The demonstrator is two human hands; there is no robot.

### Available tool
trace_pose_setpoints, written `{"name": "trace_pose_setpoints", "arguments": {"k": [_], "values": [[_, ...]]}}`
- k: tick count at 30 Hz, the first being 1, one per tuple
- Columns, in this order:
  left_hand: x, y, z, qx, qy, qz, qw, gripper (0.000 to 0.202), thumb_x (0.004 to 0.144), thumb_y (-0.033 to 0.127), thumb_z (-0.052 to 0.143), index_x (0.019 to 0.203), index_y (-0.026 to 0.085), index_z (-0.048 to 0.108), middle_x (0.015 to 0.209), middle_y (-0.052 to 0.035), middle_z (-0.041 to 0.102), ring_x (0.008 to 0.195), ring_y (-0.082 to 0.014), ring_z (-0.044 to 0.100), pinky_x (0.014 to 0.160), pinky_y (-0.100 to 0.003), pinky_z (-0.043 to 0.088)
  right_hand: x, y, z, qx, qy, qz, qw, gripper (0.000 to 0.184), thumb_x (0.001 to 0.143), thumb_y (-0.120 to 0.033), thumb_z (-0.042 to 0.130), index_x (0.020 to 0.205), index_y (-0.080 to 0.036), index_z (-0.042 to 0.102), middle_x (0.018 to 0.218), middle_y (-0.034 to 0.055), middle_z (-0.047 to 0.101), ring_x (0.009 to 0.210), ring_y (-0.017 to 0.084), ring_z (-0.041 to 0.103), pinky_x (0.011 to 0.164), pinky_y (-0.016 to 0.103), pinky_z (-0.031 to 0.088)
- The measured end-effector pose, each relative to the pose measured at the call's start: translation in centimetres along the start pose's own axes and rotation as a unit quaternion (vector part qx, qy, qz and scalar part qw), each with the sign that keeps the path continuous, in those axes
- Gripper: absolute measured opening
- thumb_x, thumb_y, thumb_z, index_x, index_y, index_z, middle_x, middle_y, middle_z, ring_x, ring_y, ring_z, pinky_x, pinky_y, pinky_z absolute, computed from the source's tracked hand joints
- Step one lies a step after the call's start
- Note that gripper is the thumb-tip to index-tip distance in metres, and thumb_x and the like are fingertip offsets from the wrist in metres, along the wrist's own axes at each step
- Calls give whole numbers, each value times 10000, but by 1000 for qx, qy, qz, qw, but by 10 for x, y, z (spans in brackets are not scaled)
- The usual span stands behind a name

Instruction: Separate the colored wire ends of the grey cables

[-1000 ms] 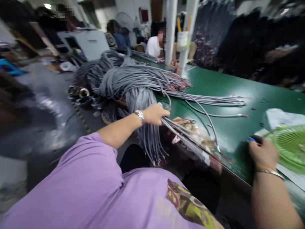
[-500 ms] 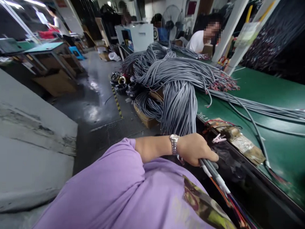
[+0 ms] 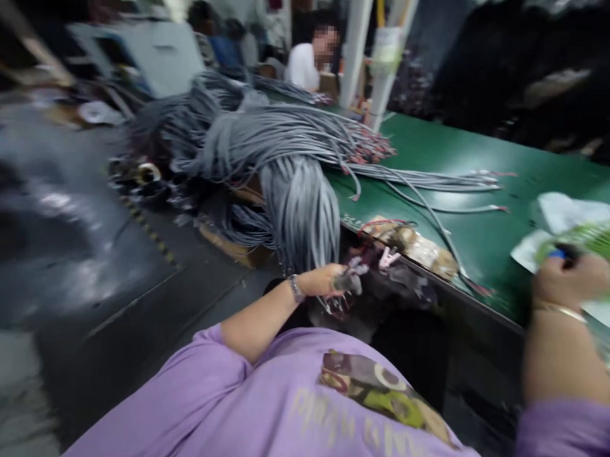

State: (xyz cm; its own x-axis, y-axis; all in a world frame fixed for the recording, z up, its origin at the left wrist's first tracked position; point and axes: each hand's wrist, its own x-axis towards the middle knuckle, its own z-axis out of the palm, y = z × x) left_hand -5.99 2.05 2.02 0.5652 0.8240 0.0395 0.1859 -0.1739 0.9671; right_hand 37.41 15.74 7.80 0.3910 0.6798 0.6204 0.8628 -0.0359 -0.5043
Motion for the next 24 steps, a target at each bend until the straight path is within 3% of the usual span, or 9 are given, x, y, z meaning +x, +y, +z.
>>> {"name": "trace_pose_setpoints", "arguments": {"k": [1, 3, 6, 9, 12, 14, 17, 21, 24], "values": [[2, -8, -1, -48, 6, -18, 999, 670, 781, 774, 476, 866, 132, 646, 492, 39, 498, 385, -73, 388, 427, -230, 314, -4, -4, 7, -34, 7, 28, 999, 205, 800, -120, 564, 909, -85, 734, 936, 297, 669, 978, 335, 642, 756, 489, 420], [5, -19, -1, -85, 53, -45, 994, 666, 784, 782, 461, 802, 134, 616, 438, 59, 436, 347, -58, 337, 397, -219, 267, -24, -13, 8, -11, 53, -14, 998, 285, 821, -146, 527, 1031, -92, 712, 994, 242, 699, 1004, 286, 650, 834, 434, 453], [7, -25, 3, -87, 92, -59, 990, 619, 810, 747, 474, 797, 141, 605, 429, 59, 435, 364, -65, 374, 409, -208, 291, -88, -41, -21, 74, 60, -102, 990, 292, 876, -287, 521, 1057, -138, 695, 999, 176, 709, 959, 262, 668, 852, 408, 487], [10, -23, 8, -90, 93, -51, 990, 567, 827, 707, 498, 833, 149, 596, 466, 51, 480, 403, -73, 426, 436, -205, 333, -168, -82, -51, 204, -78, -161, 962, 216, 881, -288, 550, 1018, -207, 695, 923, 104, 710, 847, 224, 674, 780, 367, 517], [12, -17, 17, -79, 75, -71, 992, 492, 842, 649, 534, 817, 160, 581, 544, 28, 551, 451, -86, 482, 479, -219, 397, -218, -115, -50, 314, -319, -176, 877, 211, 892, -299, 549, 1053, -224, 663, 911, 73, 701, 805, 195, 666, 734, 324, 534], [8, -13, 25, -34, 63, -79, 994, 432, 855, 579, 561, 744, 162, 576, 590, 7, 585, 508, -104, 523, 535, -240, 441, -230, -129, -36, 338, -419, -134, 832, 283, 902, -329, 551, 1150, -205, 604, 835, 40, 682, 672, 159, 619, 634, 284, 510], [-6, -8, 34, 93, 71, -59, 991, 269, 833, 435, 618, 780, 172, 642, 717, -18, 662, 667, -153, 598, 651, -269, 476, -231, -144, -16, 381, -436, -95, 810, 277, 922, -385, 533, 1101, -181, 590, 794, 26, 673, 643, 145, 595, 615, 264, 481], [-25, -1, 34, 195, 48, -59, 978, 166, 820, 316, 577, 843, 204, 697, 785, -20, 703, 733, -178, 626, 695, -274, 479, -226, -160, -8, 358, -457, -177, 795, 171, 925, -316, 529, 846, -187, 610, 787, 33, 671, 698, 155, 602, 660, 264, 456], [-26, 4, 29, 202, 5, -63, 977, 172, 807, 287, 563, 772, 194, 703, 748, -23, 704, 700, -173, 620, 692, -270, 482, -222, -168, -9, 326, -493, -237, 771, 133, 916, -233, 519, 842, -181, 615, 780, 34, 666, 681, 151, 589, 656, 262, 441]]}}
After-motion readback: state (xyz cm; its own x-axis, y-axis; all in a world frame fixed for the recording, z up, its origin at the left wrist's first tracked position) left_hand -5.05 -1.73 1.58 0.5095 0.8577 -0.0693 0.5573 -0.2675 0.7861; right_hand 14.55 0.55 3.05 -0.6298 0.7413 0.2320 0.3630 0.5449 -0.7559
